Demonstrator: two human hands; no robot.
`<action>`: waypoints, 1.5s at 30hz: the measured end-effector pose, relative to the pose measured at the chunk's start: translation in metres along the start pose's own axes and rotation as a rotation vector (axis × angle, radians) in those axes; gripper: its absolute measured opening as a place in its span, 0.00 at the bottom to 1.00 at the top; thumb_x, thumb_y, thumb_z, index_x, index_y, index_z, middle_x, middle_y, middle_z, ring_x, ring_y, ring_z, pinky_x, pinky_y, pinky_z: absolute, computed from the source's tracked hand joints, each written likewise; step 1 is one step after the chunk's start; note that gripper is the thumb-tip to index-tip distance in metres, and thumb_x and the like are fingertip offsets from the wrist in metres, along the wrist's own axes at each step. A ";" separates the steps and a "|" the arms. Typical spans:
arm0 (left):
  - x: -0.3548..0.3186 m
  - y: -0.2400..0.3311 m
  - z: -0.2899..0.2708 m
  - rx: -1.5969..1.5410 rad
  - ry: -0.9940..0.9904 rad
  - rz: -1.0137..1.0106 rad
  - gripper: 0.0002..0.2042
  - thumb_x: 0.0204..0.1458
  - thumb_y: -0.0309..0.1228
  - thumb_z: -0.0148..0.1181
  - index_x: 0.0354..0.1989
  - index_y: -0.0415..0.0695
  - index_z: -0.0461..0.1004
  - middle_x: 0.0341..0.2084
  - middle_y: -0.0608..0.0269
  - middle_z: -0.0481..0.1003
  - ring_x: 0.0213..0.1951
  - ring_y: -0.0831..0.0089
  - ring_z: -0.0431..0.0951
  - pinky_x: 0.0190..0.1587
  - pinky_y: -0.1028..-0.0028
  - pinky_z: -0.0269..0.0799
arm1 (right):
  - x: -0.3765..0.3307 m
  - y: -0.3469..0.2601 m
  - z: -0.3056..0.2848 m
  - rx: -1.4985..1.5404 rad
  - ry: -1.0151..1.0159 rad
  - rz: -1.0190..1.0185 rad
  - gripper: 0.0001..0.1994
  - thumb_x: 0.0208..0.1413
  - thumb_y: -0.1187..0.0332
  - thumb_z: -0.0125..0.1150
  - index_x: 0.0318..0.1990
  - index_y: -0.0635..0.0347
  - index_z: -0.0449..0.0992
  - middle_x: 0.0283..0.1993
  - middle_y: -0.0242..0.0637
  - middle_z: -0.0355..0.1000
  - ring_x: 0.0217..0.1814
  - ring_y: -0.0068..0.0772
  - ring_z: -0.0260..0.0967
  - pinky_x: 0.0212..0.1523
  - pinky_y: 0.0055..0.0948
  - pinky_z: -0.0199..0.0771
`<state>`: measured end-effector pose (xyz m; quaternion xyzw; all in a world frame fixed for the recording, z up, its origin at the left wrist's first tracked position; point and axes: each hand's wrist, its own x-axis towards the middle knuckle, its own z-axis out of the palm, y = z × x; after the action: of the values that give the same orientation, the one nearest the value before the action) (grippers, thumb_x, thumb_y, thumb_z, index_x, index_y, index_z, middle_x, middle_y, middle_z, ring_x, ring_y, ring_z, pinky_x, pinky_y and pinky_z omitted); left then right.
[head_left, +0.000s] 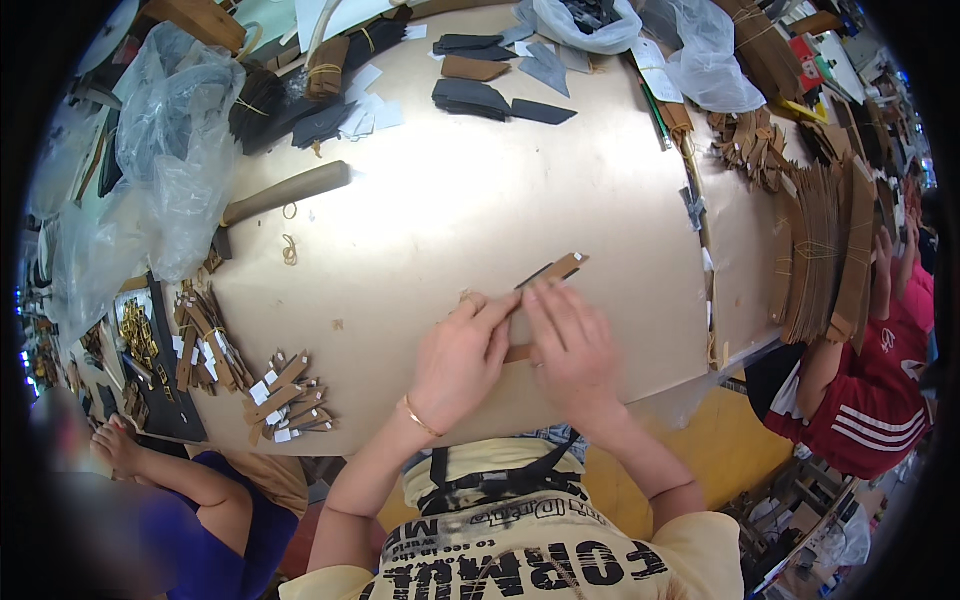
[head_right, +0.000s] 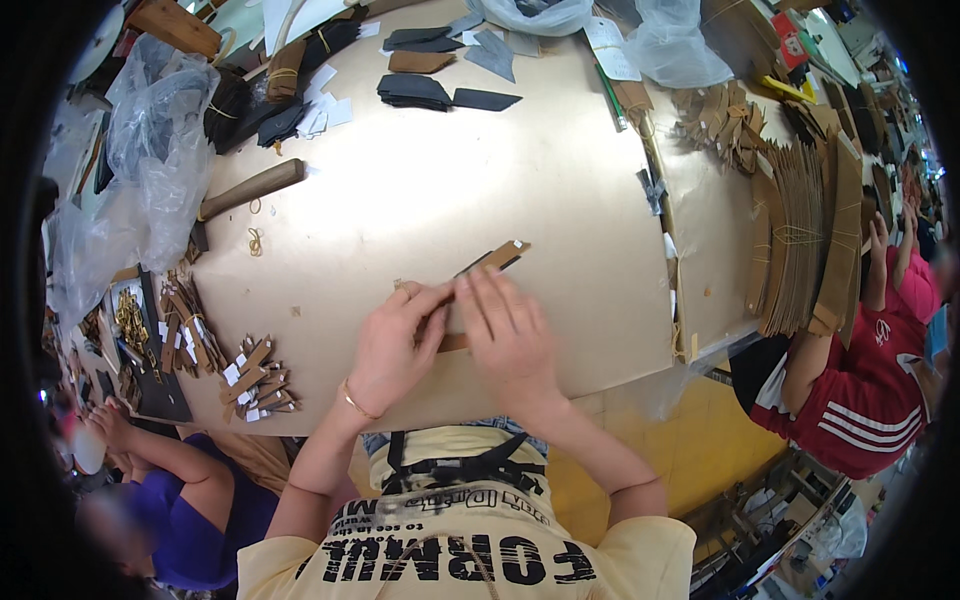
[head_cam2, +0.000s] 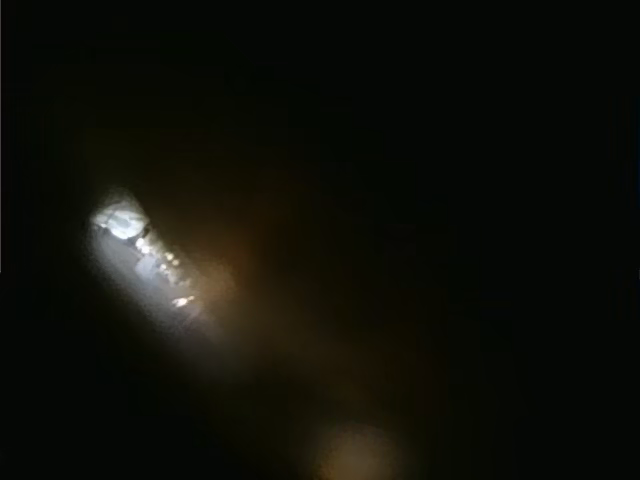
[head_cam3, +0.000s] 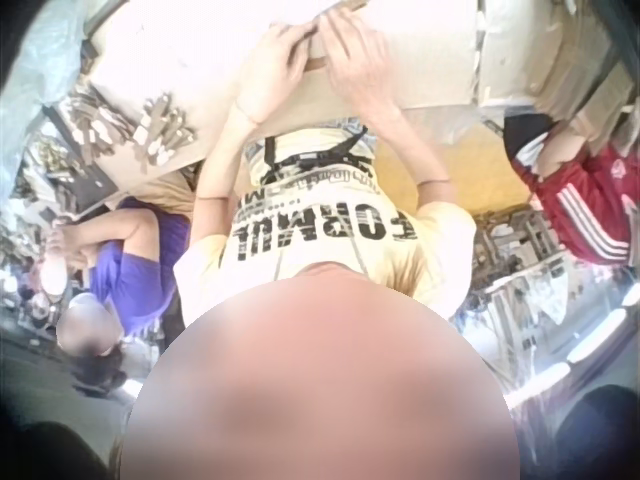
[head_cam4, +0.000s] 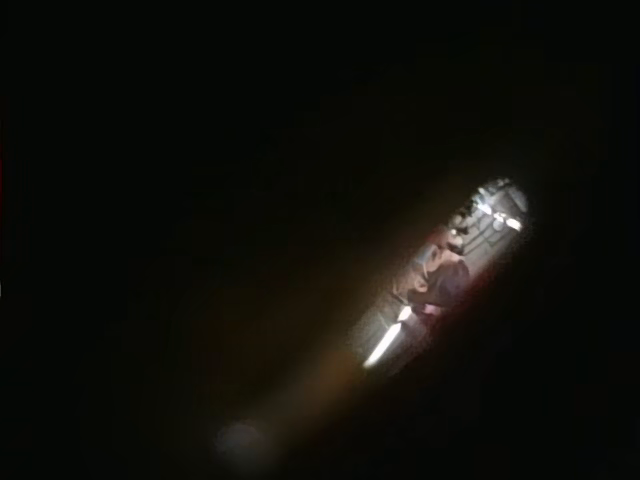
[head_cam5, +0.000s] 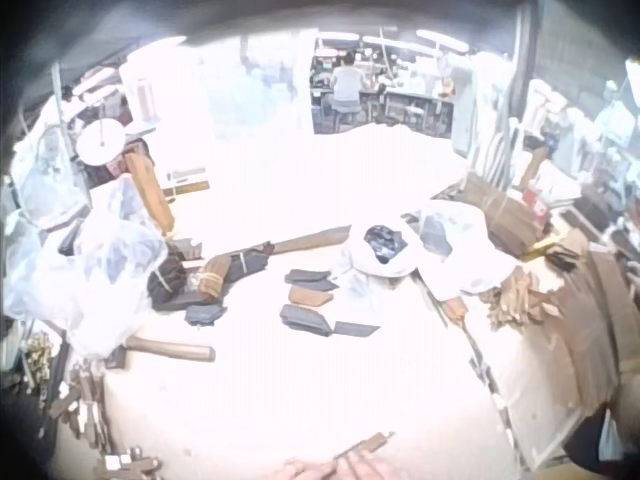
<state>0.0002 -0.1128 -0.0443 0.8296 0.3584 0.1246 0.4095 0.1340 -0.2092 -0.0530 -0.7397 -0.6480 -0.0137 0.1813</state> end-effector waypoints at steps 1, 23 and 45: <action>0.001 0.000 -0.003 -0.087 0.019 -0.023 0.15 0.56 0.23 0.57 0.53 0.42 0.74 0.35 0.55 0.77 0.32 0.62 0.80 0.34 0.64 0.76 | 0.001 -0.005 0.003 0.125 0.038 0.006 0.23 0.49 0.73 0.63 0.56 0.62 0.75 0.53 0.37 0.76 0.59 0.38 0.71 0.52 0.37 0.70; 0.009 -0.024 0.003 0.153 0.174 0.355 0.11 0.52 0.30 0.64 0.44 0.46 0.78 0.49 0.56 0.73 0.49 0.57 0.74 0.53 0.58 0.67 | 0.031 0.017 -0.004 0.961 0.000 0.623 0.09 0.57 0.77 0.65 0.42 0.74 0.77 0.35 0.35 0.78 0.37 0.20 0.75 0.39 0.20 0.72; 0.063 -0.060 -0.059 0.591 0.240 1.060 0.10 0.48 0.27 0.64 0.39 0.44 0.81 0.31 0.69 0.75 0.33 0.74 0.75 0.35 0.71 0.69 | 0.034 0.023 -0.008 0.954 -0.016 0.618 0.08 0.57 0.74 0.64 0.40 0.70 0.78 0.32 0.34 0.79 0.36 0.19 0.75 0.40 0.20 0.72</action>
<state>-0.0136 -0.0099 -0.0583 0.9534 -0.0394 0.2992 0.0016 0.1634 -0.1815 -0.0428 -0.7312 -0.3370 0.3398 0.4860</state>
